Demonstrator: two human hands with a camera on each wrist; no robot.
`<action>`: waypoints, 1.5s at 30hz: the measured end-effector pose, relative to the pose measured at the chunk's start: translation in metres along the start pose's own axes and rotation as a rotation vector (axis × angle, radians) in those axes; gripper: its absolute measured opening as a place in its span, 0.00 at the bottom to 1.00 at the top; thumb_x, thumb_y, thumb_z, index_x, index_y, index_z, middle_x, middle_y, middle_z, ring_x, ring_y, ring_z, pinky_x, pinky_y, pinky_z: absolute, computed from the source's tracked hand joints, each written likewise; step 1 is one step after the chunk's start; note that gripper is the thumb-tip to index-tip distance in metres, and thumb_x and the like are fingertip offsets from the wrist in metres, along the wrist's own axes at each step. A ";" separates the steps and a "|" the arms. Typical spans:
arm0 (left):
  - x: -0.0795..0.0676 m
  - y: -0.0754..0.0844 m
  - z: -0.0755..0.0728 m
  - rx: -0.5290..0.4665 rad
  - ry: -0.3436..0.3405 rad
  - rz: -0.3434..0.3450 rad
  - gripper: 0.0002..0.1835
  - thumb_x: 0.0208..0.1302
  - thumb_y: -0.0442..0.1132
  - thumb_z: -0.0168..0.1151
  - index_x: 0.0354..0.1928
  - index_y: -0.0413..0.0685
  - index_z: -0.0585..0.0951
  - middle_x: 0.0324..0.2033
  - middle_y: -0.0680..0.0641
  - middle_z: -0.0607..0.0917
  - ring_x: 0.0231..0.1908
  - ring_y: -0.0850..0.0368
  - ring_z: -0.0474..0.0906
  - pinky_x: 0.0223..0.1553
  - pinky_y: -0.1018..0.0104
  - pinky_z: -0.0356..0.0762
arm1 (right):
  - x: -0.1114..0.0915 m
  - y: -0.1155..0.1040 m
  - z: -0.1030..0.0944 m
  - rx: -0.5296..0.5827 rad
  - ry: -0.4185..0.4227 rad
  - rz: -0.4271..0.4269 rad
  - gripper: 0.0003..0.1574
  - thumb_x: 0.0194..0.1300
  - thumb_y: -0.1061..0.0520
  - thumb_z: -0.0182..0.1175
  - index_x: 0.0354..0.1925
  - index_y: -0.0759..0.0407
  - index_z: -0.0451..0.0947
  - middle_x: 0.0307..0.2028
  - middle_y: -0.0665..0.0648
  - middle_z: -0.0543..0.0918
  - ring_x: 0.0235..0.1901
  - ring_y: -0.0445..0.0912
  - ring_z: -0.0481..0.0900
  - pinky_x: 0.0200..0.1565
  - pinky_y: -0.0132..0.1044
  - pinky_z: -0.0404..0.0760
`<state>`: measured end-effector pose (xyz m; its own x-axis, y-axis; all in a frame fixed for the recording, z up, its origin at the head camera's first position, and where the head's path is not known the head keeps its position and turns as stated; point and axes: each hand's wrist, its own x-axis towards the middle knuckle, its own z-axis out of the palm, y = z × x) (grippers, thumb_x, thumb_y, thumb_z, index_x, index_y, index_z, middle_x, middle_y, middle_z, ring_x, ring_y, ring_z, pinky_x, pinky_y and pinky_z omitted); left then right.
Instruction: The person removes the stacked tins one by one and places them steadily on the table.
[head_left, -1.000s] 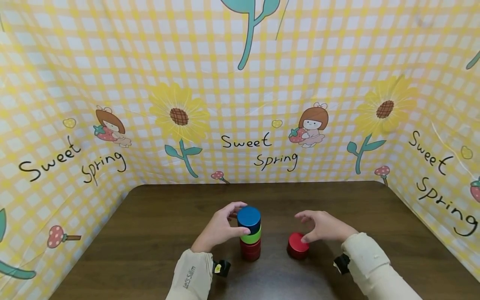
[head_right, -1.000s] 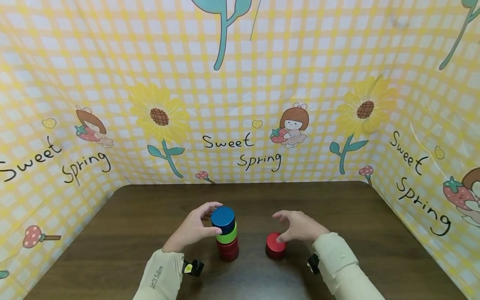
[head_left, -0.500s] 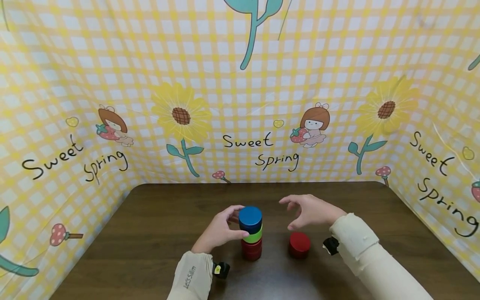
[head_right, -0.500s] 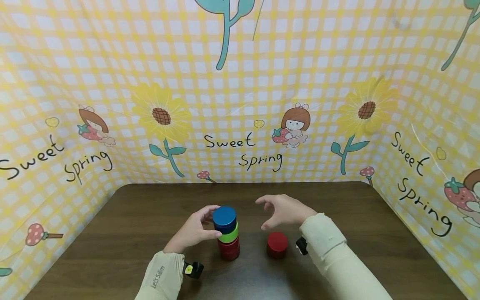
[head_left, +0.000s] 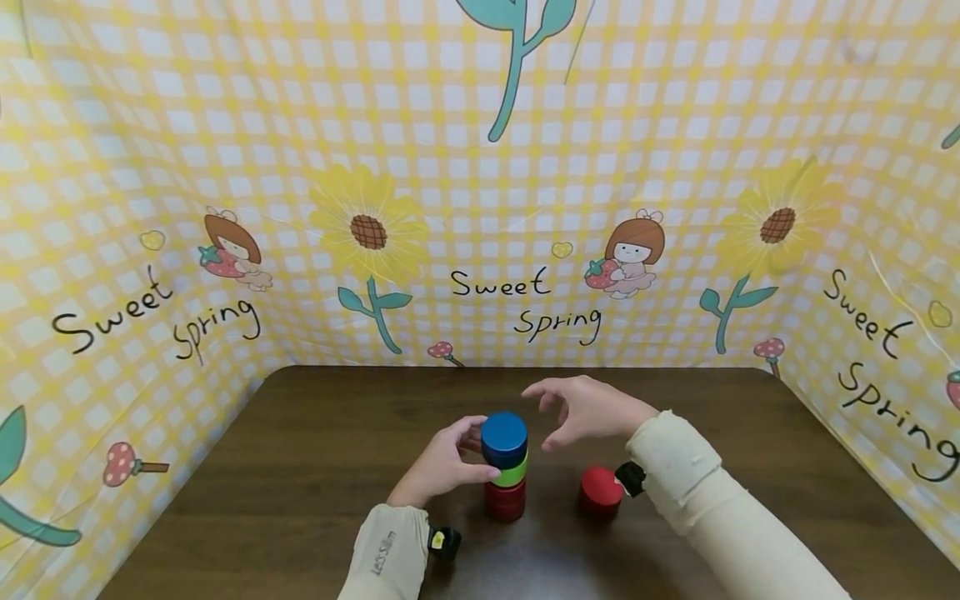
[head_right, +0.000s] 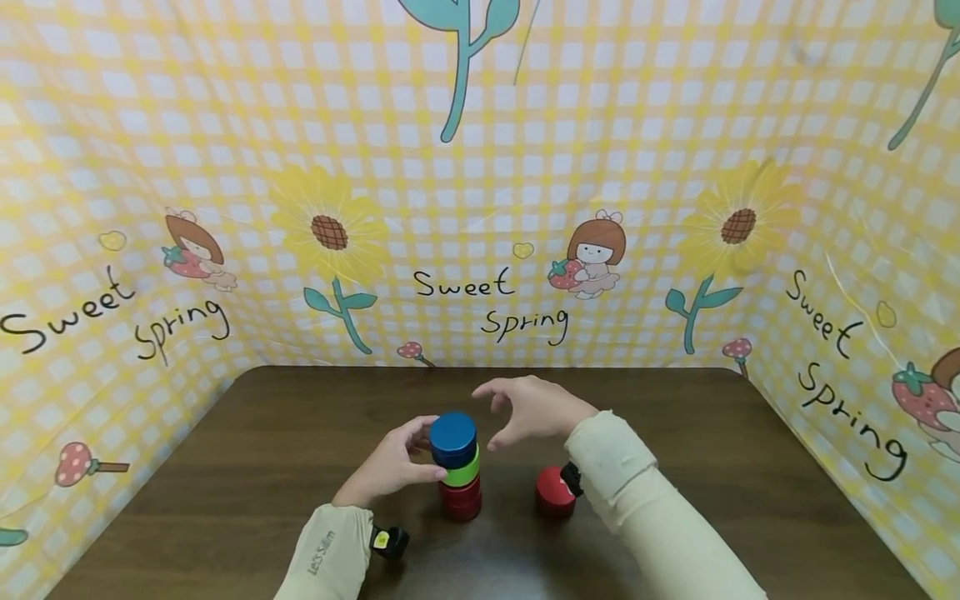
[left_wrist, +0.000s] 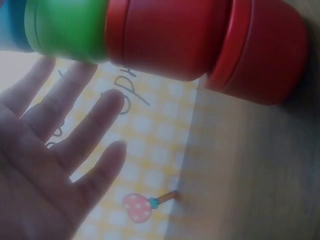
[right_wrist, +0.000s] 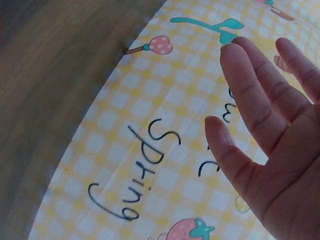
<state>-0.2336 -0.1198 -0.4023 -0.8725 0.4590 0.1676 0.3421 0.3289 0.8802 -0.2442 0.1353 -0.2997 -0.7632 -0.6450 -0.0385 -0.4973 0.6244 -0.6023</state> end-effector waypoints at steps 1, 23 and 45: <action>0.001 0.000 0.001 0.001 -0.004 0.000 0.37 0.56 0.45 0.71 0.62 0.33 0.68 0.51 0.37 0.79 0.49 0.42 0.75 0.51 0.43 0.72 | 0.001 -0.001 0.001 -0.005 -0.001 -0.005 0.39 0.51 0.55 0.73 0.61 0.55 0.72 0.49 0.59 0.80 0.37 0.44 0.81 0.42 0.44 0.80; 0.004 0.001 0.009 0.004 -0.039 0.000 0.32 0.54 0.40 0.72 0.59 0.37 0.72 0.51 0.40 0.80 0.49 0.44 0.76 0.49 0.47 0.75 | 0.023 -0.015 0.020 -0.047 -0.013 -0.126 0.40 0.51 0.54 0.74 0.61 0.57 0.72 0.50 0.57 0.81 0.44 0.47 0.79 0.47 0.42 0.79; 0.007 0.001 0.009 0.029 -0.050 -0.004 0.28 0.55 0.39 0.72 0.56 0.36 0.75 0.48 0.42 0.82 0.44 0.48 0.77 0.47 0.53 0.77 | 0.022 -0.022 0.021 -0.076 -0.022 -0.111 0.41 0.50 0.54 0.74 0.62 0.60 0.73 0.52 0.59 0.81 0.47 0.49 0.80 0.49 0.43 0.79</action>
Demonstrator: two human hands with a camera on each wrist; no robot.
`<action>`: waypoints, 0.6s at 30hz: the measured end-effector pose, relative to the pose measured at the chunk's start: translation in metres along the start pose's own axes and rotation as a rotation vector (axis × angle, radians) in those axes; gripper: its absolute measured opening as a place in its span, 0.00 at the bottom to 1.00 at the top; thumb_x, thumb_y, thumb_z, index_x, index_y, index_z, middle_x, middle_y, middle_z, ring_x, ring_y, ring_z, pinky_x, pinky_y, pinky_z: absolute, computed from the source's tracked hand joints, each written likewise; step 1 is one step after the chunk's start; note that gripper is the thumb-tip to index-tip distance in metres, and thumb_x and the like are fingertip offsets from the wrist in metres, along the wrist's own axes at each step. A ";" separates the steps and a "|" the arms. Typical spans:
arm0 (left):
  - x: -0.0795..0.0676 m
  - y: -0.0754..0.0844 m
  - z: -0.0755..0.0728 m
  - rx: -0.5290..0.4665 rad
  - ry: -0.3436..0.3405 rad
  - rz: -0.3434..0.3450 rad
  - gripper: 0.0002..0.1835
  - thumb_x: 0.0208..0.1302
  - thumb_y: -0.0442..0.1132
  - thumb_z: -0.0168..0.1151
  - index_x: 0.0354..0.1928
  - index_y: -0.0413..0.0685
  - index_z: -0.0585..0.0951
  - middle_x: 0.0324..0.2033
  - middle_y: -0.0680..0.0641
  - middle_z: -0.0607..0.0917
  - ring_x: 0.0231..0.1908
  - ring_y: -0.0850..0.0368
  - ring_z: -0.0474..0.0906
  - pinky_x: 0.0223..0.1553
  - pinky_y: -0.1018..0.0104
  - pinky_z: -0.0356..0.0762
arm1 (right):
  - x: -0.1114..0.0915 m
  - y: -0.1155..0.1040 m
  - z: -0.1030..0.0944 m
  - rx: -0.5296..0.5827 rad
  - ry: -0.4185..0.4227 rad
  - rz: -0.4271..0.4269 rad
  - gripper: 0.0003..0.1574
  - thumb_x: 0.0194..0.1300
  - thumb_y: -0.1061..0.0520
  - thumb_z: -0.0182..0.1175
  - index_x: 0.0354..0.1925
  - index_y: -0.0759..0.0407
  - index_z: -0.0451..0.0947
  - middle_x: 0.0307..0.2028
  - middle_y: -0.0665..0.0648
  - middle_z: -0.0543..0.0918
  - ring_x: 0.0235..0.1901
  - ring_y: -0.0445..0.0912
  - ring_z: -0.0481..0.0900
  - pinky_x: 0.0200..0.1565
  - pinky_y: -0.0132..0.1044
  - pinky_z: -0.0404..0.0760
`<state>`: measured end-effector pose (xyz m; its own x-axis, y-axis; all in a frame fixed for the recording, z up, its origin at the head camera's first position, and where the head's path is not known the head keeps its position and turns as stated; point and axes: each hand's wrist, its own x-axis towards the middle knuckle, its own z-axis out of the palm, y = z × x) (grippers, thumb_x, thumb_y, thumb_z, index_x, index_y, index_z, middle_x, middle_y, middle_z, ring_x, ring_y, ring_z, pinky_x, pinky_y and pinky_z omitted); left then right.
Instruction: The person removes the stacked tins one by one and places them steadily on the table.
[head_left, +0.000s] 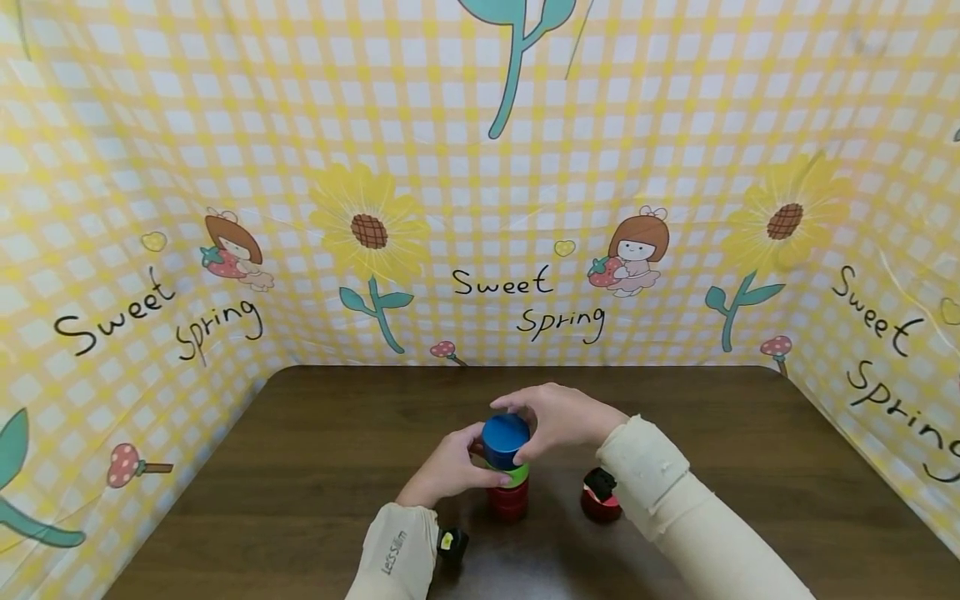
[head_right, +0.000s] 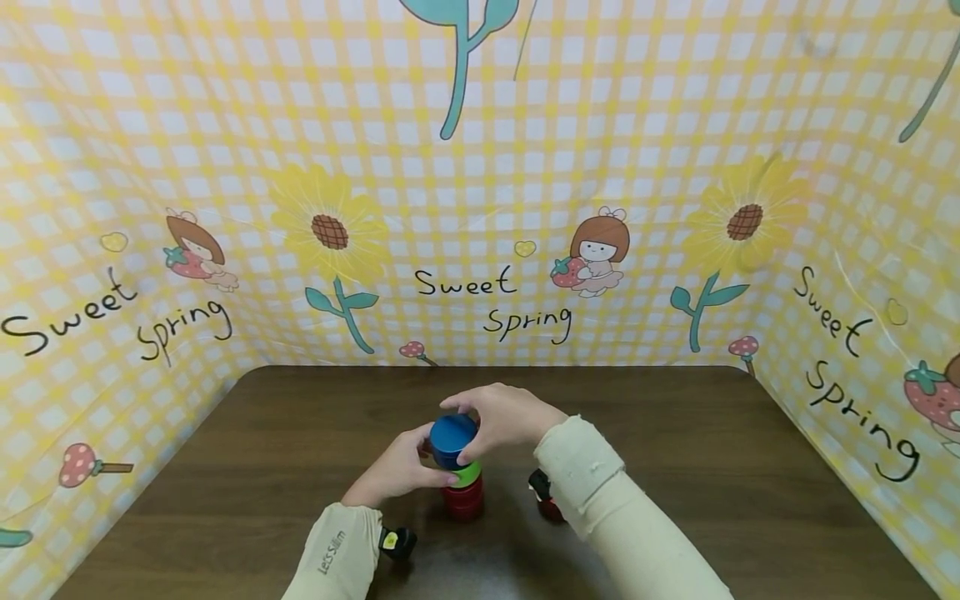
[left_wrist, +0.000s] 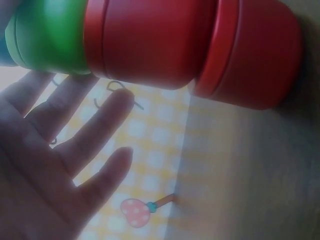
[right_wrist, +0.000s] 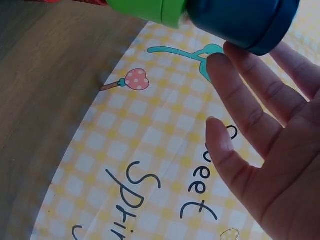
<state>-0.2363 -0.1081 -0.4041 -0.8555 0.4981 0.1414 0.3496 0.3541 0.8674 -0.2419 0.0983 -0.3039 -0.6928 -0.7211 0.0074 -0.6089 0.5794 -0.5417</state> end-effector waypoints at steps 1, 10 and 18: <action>0.000 0.000 0.000 0.000 0.000 0.002 0.28 0.55 0.39 0.72 0.55 0.37 0.75 0.47 0.42 0.82 0.44 0.48 0.78 0.47 0.53 0.77 | 0.000 0.000 0.001 0.001 0.003 0.007 0.41 0.50 0.54 0.75 0.62 0.60 0.73 0.51 0.59 0.81 0.47 0.49 0.80 0.49 0.43 0.79; 0.000 0.000 0.002 -0.012 -0.001 0.005 0.28 0.55 0.38 0.72 0.56 0.36 0.75 0.47 0.42 0.81 0.43 0.48 0.78 0.47 0.52 0.77 | -0.002 0.008 0.009 0.068 0.034 0.032 0.43 0.51 0.52 0.74 0.64 0.57 0.71 0.53 0.58 0.80 0.48 0.48 0.79 0.50 0.44 0.78; -0.001 -0.001 0.002 -0.006 0.010 0.006 0.29 0.54 0.39 0.73 0.56 0.35 0.75 0.46 0.42 0.82 0.42 0.50 0.78 0.44 0.59 0.78 | -0.005 0.029 0.021 0.296 0.096 -0.050 0.42 0.54 0.55 0.72 0.64 0.63 0.68 0.51 0.60 0.79 0.47 0.51 0.79 0.50 0.45 0.78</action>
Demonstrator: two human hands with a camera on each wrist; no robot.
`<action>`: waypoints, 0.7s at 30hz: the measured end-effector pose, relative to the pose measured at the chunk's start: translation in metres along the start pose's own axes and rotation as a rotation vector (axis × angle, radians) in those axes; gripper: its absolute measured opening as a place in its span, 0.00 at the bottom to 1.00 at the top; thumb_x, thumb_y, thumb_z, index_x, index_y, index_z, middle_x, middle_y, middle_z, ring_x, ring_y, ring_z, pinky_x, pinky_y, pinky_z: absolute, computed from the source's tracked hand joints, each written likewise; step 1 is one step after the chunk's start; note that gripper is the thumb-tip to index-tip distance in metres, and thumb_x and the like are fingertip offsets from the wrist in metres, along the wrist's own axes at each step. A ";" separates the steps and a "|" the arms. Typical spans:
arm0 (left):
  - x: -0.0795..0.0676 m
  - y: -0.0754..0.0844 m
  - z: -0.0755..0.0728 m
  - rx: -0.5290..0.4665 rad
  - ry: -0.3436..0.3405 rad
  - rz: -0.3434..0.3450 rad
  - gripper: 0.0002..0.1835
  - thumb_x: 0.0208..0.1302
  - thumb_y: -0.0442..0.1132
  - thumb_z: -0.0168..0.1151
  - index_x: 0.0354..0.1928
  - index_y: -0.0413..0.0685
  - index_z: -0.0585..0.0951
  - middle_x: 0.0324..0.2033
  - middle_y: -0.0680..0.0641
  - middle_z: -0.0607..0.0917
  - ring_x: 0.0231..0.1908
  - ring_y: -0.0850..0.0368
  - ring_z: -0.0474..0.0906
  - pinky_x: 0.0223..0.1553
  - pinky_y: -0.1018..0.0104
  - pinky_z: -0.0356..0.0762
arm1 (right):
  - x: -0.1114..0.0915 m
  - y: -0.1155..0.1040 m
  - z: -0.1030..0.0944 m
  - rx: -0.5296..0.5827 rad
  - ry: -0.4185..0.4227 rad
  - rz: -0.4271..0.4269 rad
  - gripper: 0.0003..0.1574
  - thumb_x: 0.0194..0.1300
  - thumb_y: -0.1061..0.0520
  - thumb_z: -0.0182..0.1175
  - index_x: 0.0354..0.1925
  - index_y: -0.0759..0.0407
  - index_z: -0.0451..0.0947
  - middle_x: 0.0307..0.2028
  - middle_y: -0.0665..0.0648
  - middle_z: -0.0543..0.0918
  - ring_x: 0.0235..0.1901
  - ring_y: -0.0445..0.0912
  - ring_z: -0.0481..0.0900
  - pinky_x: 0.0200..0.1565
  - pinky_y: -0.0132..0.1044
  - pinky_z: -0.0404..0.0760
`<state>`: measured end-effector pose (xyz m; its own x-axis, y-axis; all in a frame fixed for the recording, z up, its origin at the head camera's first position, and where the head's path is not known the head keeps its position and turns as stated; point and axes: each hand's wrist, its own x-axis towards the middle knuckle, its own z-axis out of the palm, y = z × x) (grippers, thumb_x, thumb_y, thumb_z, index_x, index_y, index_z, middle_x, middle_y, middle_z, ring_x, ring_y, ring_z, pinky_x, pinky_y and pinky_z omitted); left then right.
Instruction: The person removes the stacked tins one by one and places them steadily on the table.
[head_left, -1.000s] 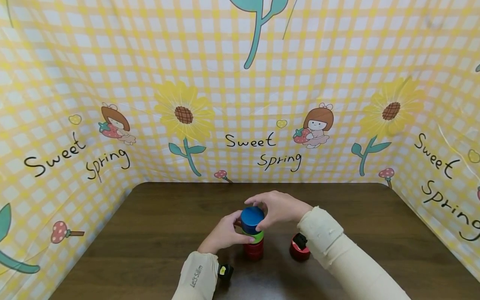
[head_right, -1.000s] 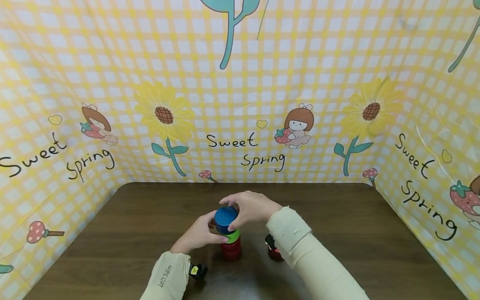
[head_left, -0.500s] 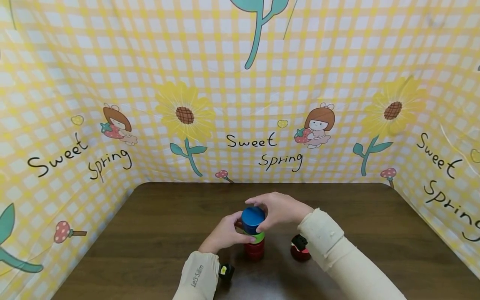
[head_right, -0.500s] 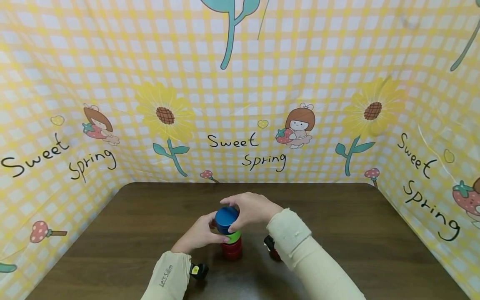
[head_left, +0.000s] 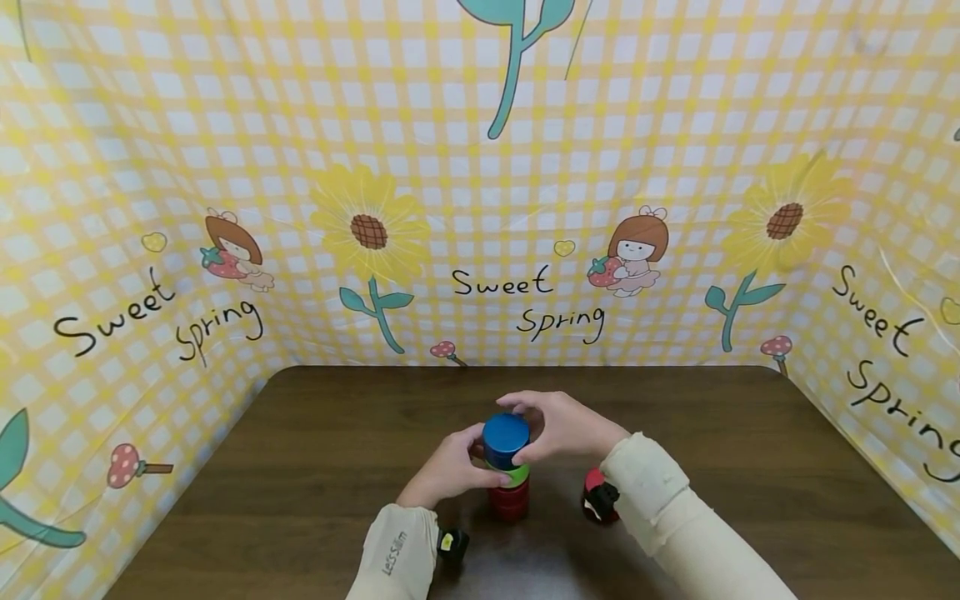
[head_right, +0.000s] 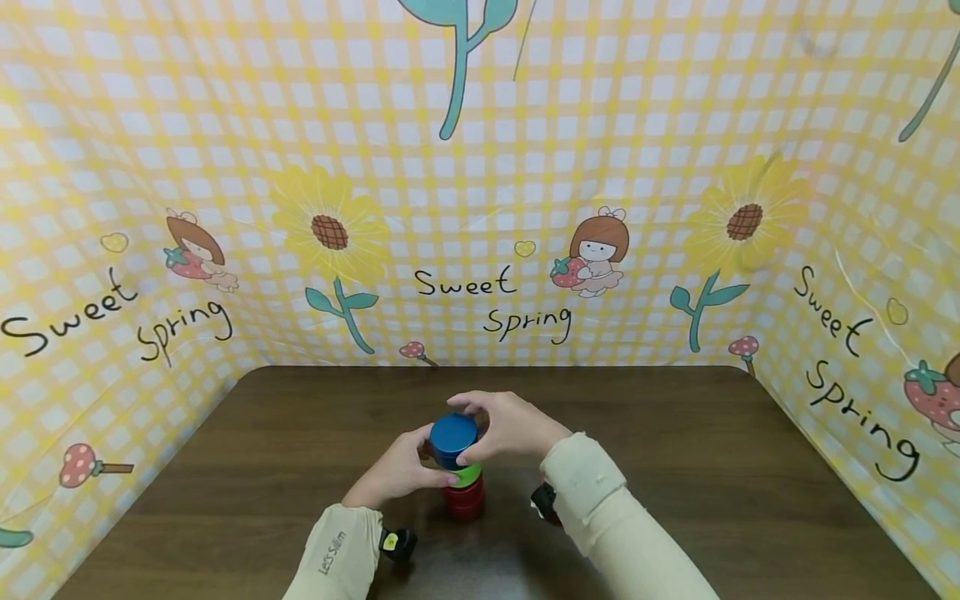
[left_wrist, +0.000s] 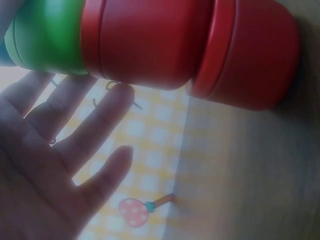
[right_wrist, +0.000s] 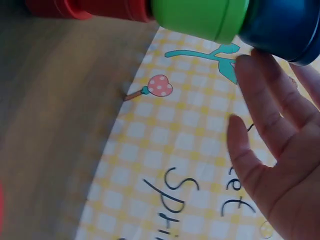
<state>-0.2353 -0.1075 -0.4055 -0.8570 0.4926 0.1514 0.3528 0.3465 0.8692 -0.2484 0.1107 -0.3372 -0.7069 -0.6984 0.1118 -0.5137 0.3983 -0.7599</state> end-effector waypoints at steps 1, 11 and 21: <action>0.000 0.000 0.000 -0.002 0.001 0.000 0.29 0.54 0.39 0.73 0.55 0.35 0.75 0.46 0.42 0.82 0.42 0.50 0.78 0.44 0.59 0.78 | -0.001 0.003 0.001 0.024 0.021 -0.001 0.42 0.54 0.56 0.72 0.64 0.63 0.68 0.50 0.60 0.79 0.46 0.51 0.79 0.49 0.45 0.79; 0.000 0.000 0.001 -0.005 0.001 -0.009 0.28 0.55 0.38 0.72 0.57 0.35 0.74 0.48 0.40 0.81 0.42 0.48 0.79 0.46 0.57 0.79 | -0.013 0.018 0.025 0.147 0.205 0.001 0.41 0.55 0.53 0.71 0.63 0.63 0.68 0.51 0.62 0.79 0.48 0.54 0.76 0.50 0.54 0.75; -0.001 0.002 0.002 -0.013 0.013 -0.033 0.28 0.54 0.35 0.72 0.57 0.37 0.74 0.48 0.41 0.81 0.42 0.50 0.78 0.45 0.56 0.79 | -0.014 0.019 0.036 0.148 0.288 -0.033 0.37 0.55 0.56 0.71 0.60 0.66 0.71 0.49 0.62 0.80 0.46 0.53 0.75 0.48 0.54 0.74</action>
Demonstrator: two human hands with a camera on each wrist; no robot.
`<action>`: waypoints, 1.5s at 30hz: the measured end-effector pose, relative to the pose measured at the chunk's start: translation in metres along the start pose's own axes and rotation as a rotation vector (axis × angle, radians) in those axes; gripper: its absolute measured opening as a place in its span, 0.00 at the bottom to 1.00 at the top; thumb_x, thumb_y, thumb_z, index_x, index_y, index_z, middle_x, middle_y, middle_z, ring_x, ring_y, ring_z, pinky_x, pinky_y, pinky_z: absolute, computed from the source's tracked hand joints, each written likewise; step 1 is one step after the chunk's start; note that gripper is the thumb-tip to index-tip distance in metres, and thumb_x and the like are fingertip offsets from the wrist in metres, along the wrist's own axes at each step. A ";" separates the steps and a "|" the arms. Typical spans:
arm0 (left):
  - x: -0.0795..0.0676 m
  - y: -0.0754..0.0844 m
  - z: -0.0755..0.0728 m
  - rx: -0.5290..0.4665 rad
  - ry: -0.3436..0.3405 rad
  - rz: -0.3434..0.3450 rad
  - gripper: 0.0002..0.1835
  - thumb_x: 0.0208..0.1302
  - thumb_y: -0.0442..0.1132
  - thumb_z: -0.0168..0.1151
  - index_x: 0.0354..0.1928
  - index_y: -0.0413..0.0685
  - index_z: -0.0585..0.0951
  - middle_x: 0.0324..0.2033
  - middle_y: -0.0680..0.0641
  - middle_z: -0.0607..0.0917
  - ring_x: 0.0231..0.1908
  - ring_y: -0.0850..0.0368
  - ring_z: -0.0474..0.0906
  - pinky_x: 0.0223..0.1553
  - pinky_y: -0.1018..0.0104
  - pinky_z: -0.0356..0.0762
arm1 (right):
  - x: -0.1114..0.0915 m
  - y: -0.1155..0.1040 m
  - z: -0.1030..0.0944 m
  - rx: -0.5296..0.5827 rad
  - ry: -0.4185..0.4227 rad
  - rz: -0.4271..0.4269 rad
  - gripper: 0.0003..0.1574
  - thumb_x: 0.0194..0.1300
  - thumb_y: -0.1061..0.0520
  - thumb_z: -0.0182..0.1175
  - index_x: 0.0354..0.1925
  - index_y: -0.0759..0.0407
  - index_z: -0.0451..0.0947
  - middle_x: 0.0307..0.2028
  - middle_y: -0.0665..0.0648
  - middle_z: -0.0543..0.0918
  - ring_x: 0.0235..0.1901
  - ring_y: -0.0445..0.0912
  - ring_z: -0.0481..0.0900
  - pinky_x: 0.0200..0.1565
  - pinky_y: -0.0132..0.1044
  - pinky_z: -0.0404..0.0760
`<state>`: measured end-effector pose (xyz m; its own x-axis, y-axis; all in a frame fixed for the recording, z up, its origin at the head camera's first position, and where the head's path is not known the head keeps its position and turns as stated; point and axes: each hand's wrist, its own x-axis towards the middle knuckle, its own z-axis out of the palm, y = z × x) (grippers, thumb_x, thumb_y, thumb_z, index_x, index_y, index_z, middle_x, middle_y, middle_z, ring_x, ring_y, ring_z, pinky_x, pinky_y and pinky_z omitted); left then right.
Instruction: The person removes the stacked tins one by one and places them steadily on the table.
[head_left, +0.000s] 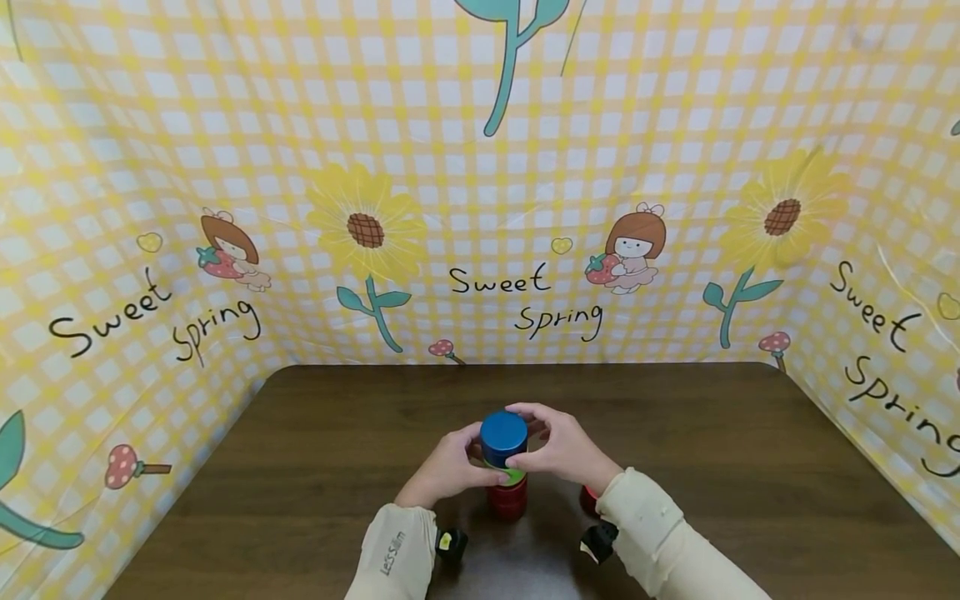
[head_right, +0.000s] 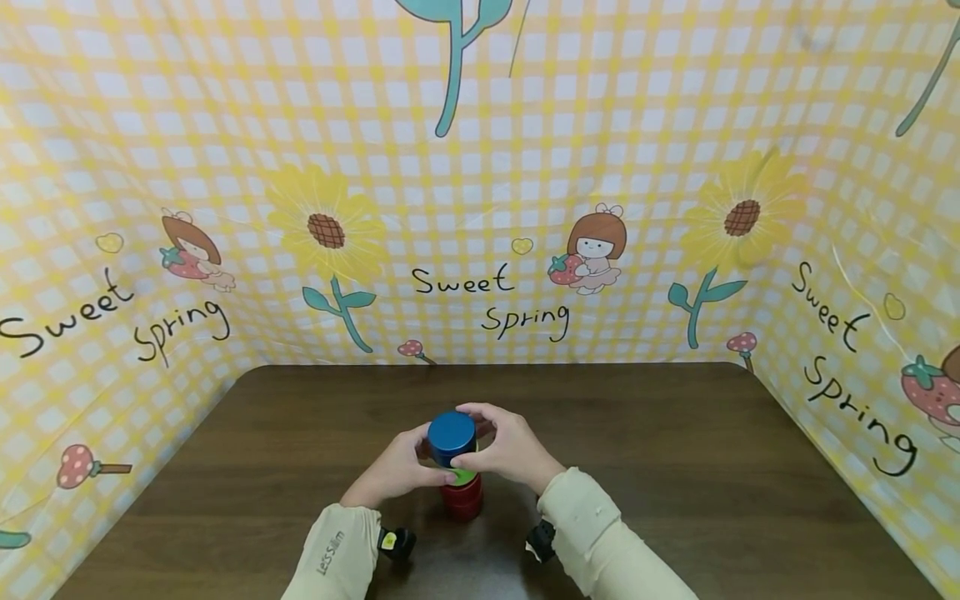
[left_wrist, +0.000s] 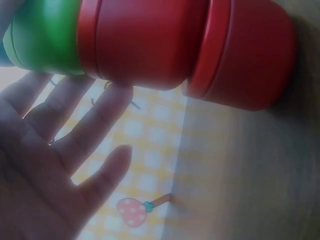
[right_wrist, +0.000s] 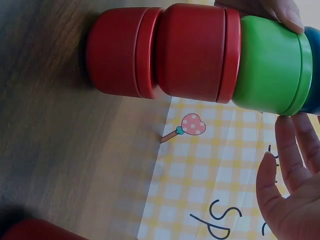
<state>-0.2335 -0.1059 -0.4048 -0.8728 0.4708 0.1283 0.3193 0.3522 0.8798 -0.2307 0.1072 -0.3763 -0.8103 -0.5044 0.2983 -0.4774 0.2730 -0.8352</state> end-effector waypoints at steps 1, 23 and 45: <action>0.000 0.000 0.000 -0.002 0.000 0.001 0.28 0.54 0.35 0.72 0.57 0.37 0.74 0.47 0.41 0.81 0.42 0.50 0.78 0.45 0.56 0.79 | 0.000 0.000 0.000 0.003 0.002 -0.001 0.36 0.55 0.56 0.71 0.59 0.66 0.71 0.49 0.62 0.80 0.46 0.53 0.75 0.49 0.56 0.74; 0.000 0.001 0.003 0.035 0.015 0.003 0.31 0.54 0.39 0.73 0.59 0.37 0.74 0.44 0.43 0.82 0.39 0.52 0.79 0.43 0.61 0.79 | -0.013 0.001 -0.014 -0.046 0.086 0.098 0.36 0.53 0.55 0.72 0.58 0.62 0.73 0.50 0.61 0.80 0.46 0.53 0.75 0.47 0.46 0.75; 0.002 -0.003 0.004 0.038 0.050 0.029 0.31 0.51 0.37 0.75 0.57 0.38 0.76 0.41 0.46 0.82 0.37 0.56 0.77 0.39 0.69 0.77 | -0.040 0.013 -0.052 -0.112 0.175 0.153 0.36 0.53 0.56 0.72 0.58 0.63 0.73 0.48 0.61 0.80 0.43 0.51 0.76 0.46 0.45 0.75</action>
<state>-0.2346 -0.1032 -0.4086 -0.8801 0.4404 0.1776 0.3579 0.3693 0.8576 -0.2218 0.1736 -0.3754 -0.9177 -0.3036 0.2562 -0.3718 0.4290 -0.8232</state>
